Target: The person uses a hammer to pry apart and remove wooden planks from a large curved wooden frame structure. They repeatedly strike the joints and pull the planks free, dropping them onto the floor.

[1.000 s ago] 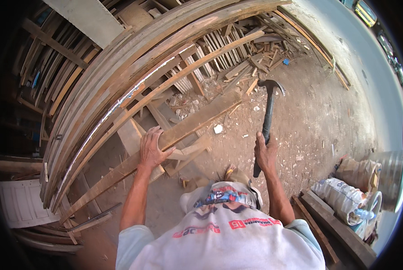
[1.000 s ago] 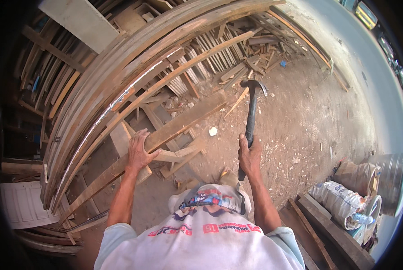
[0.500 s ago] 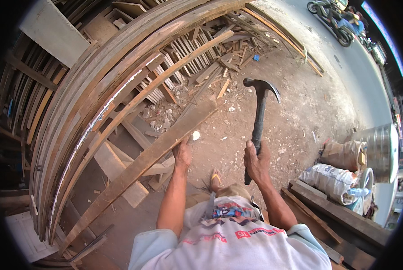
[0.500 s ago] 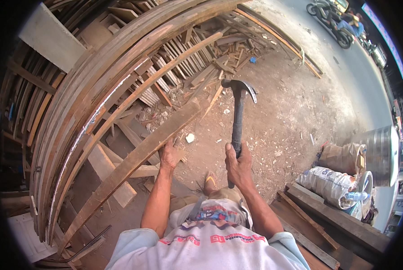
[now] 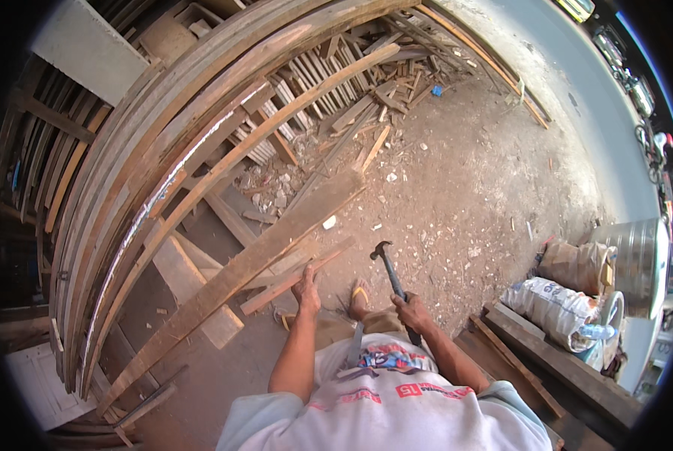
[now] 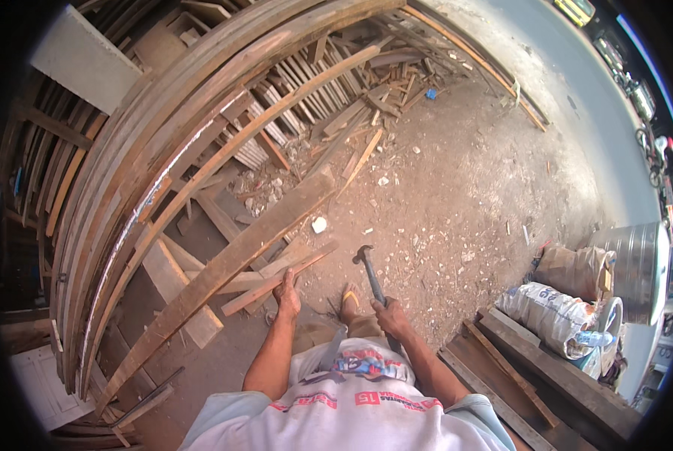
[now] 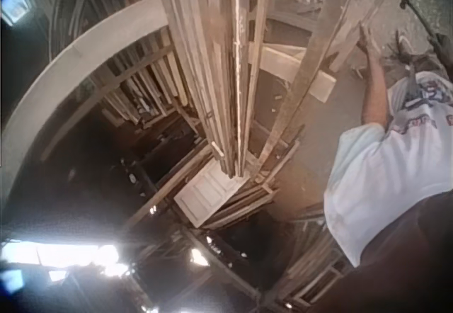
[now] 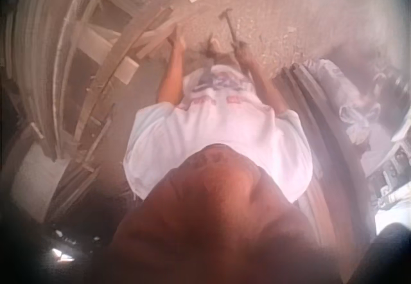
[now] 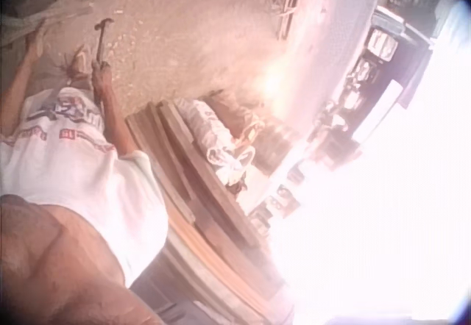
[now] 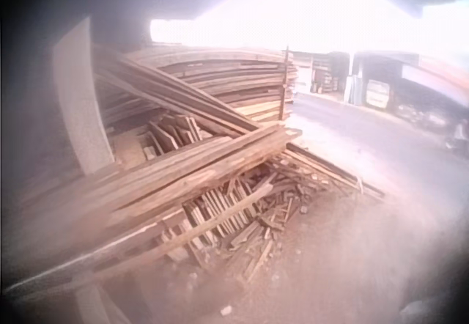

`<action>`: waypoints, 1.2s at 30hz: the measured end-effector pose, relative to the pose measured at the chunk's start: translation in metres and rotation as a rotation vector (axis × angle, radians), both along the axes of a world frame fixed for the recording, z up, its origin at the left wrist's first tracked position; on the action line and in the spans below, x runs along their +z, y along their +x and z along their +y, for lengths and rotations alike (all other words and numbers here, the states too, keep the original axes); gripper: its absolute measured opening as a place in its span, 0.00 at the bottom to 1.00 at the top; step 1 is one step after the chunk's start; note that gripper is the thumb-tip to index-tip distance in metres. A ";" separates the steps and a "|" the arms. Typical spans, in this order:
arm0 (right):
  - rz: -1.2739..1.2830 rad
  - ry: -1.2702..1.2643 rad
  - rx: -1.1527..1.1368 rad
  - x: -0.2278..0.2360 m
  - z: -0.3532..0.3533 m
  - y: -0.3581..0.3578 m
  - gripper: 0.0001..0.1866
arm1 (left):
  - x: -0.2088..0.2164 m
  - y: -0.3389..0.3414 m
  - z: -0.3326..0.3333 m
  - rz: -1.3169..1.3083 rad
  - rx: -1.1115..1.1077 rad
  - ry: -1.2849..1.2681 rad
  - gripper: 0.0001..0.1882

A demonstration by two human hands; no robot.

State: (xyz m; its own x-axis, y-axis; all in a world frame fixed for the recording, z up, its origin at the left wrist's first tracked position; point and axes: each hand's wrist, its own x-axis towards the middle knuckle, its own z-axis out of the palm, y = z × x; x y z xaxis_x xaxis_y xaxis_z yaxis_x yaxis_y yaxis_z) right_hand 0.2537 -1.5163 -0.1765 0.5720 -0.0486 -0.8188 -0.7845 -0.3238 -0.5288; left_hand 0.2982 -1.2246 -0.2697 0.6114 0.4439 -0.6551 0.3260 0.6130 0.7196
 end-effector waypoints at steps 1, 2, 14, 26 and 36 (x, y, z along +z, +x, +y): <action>0.044 0.046 -0.080 -0.008 -0.011 -0.006 0.18 | -0.010 -0.007 0.002 0.040 0.006 -0.108 0.30; 0.100 0.033 -0.089 -0.015 -0.026 -0.008 0.18 | -0.019 -0.015 -0.001 0.087 0.040 -0.142 0.31; 0.320 -0.346 -0.235 -0.107 -0.160 -0.165 0.24 | -0.059 -0.034 -0.053 0.122 -0.181 -0.511 0.26; 0.258 -0.326 -0.015 -0.108 -0.145 -0.262 0.22 | -0.082 -0.078 -0.033 0.485 -0.106 -0.491 0.27; 0.284 -0.268 -0.181 -0.092 -0.111 -0.235 0.22 | -0.040 -0.044 -0.087 0.219 -0.562 -0.361 0.24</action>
